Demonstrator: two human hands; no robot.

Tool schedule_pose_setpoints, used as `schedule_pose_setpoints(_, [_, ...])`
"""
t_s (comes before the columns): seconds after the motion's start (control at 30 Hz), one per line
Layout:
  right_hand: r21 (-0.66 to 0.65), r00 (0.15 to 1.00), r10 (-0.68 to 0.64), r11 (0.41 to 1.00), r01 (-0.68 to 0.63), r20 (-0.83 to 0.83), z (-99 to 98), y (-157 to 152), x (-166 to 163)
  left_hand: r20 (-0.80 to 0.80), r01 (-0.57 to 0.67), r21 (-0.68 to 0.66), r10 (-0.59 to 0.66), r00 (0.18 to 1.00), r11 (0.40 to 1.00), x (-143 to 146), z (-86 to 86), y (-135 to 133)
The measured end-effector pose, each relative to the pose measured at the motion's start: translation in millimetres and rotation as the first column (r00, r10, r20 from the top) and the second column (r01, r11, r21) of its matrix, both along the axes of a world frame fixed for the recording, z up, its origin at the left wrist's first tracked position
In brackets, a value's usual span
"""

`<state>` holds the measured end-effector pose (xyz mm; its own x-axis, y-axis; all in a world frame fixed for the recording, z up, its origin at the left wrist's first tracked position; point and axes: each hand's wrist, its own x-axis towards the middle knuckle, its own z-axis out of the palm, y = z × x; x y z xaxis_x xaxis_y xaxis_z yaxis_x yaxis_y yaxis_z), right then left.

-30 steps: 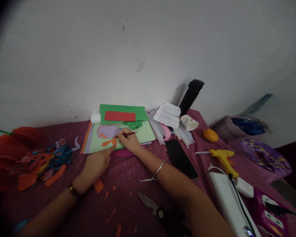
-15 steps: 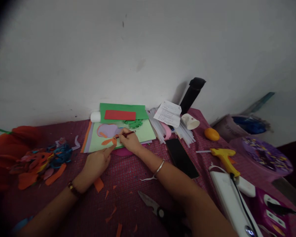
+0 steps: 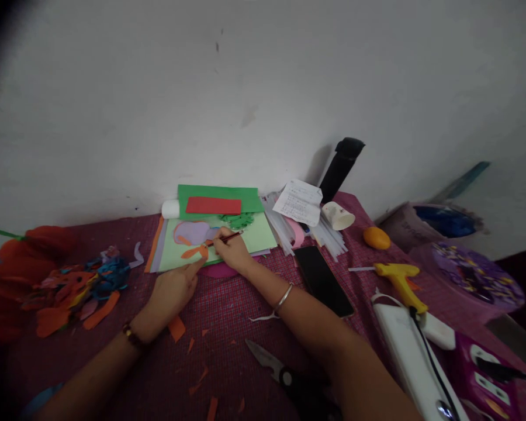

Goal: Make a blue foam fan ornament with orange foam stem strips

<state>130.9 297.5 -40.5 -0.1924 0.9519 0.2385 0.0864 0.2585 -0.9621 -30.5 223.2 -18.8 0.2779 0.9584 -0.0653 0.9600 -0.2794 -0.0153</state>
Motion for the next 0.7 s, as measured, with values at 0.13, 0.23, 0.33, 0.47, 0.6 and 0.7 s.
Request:
schedule_pose_setpoints(0.13, [-0.011, 1.000, -0.011, 1.000, 0.011, -0.008, 5.5, -2.4, 3.3, -0.001, 0.006, 0.011, -0.006, 1.000, 1.000, -0.4, -0.5, -0.1])
schedule_pose_setpoints(0.23, [-0.022, 0.999, 0.034, 0.999, -0.034, -0.005, 8.0, -5.4, 5.1, 0.001, -0.003, 0.001, 0.003, 1.000, 1.000, -0.6, 0.0, -0.3])
schedule_pose_setpoints(0.33, [-0.027, 0.999, 0.051, 0.998, -0.051, 0.006, 8.1, -6.2, 3.5, 0.007, -0.006, -0.004, 0.006, 1.000, 1.000, -0.9, -0.2, -0.2])
schedule_pose_setpoints(0.47, [-0.025, 1.000, 0.009, 1.000, -0.009, 0.006, 8.0, -4.3, 0.8, 0.009, 0.002, 0.007, -0.002, 1.000, 1.000, -1.2, -0.7, -0.2])
schedule_pose_setpoints(0.6, [-0.027, 1.000, 0.002, 1.000, -0.003, -0.006, 7.6, -3.7, 3.8, 0.005, 0.006, 0.016, -0.006, 1.000, 1.000, -1.2, -0.1, -0.7])
schedule_pose_setpoints(0.7, [-0.030, 0.999, 0.040, 0.999, -0.040, -0.008, 6.0, -4.1, 6.2, 0.001, 0.016, 0.018, -0.016, 1.000, 1.000, -1.3, -0.2, -0.8])
